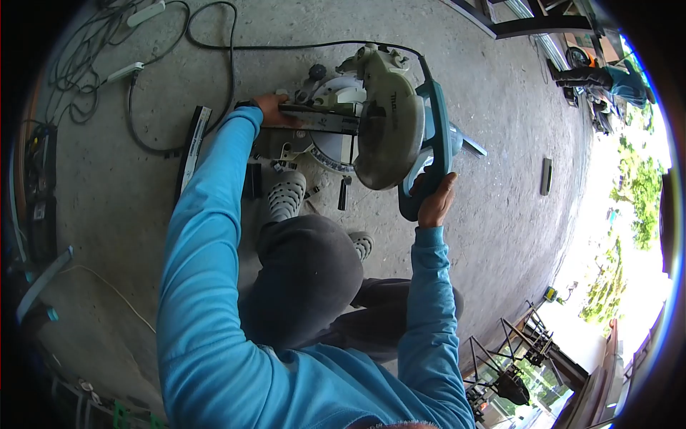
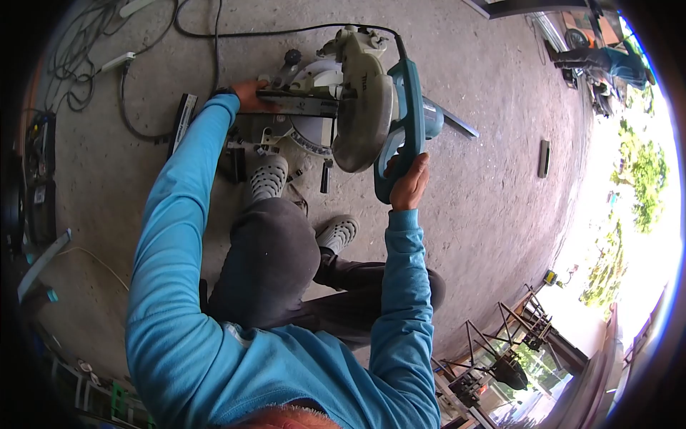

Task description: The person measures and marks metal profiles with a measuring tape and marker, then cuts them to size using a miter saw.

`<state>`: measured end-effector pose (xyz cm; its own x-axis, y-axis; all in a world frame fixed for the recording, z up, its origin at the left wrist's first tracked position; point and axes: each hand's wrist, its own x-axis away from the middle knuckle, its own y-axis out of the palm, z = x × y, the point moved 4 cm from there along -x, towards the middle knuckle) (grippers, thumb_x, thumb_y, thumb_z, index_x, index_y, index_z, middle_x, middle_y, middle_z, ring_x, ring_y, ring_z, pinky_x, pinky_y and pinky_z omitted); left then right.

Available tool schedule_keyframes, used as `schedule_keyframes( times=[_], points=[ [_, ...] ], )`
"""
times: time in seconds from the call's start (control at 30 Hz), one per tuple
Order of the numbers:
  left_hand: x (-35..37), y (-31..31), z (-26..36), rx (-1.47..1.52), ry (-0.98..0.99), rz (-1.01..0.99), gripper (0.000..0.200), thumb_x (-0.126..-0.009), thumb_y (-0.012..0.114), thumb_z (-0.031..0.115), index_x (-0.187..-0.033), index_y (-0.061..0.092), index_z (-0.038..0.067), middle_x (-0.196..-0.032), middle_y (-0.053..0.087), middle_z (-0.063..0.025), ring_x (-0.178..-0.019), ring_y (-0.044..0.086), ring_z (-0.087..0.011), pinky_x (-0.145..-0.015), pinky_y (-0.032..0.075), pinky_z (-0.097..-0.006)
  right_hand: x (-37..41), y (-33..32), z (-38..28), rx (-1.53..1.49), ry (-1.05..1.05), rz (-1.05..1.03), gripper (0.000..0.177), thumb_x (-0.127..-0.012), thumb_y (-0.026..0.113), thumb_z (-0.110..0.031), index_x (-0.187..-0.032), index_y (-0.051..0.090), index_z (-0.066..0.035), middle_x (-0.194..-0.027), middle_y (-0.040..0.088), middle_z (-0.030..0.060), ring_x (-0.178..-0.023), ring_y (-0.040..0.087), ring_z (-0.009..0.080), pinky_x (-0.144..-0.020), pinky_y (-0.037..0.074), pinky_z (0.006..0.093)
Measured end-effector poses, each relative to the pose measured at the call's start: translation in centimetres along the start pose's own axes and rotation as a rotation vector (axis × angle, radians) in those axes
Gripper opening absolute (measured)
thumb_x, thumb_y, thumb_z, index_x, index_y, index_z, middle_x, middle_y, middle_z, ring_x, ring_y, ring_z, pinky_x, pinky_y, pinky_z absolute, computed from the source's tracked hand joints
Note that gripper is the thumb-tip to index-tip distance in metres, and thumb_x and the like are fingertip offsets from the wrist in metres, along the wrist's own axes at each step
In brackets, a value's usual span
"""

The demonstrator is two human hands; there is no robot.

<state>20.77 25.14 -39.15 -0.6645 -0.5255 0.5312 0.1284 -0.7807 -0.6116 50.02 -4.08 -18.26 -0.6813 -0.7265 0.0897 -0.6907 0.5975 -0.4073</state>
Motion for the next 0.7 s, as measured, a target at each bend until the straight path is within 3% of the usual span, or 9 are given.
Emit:
schedule_keyframes(
  times=[0.7],
  points=[
    [-0.05, 0.19, -0.11, -0.006, 0.006, 0.03, 0.095, -0.074, 0.078, 0.072, -0.138, 0.059, 0.004, -0.137, 0.064, -0.0249, -0.128, 0.061, -0.0412, -0.11, 0.046, -0.0444, 0.02, -0.01, 0.71, -0.018, -0.005, -0.006, 0.081, -0.106, 0.026, -0.07, -0.106, 0.063, 0.002, -0.073, 0.066, 0.0109, -0.06, 0.063, 0.0181, -0.057, 0.05, 0.0319]
  ],
)
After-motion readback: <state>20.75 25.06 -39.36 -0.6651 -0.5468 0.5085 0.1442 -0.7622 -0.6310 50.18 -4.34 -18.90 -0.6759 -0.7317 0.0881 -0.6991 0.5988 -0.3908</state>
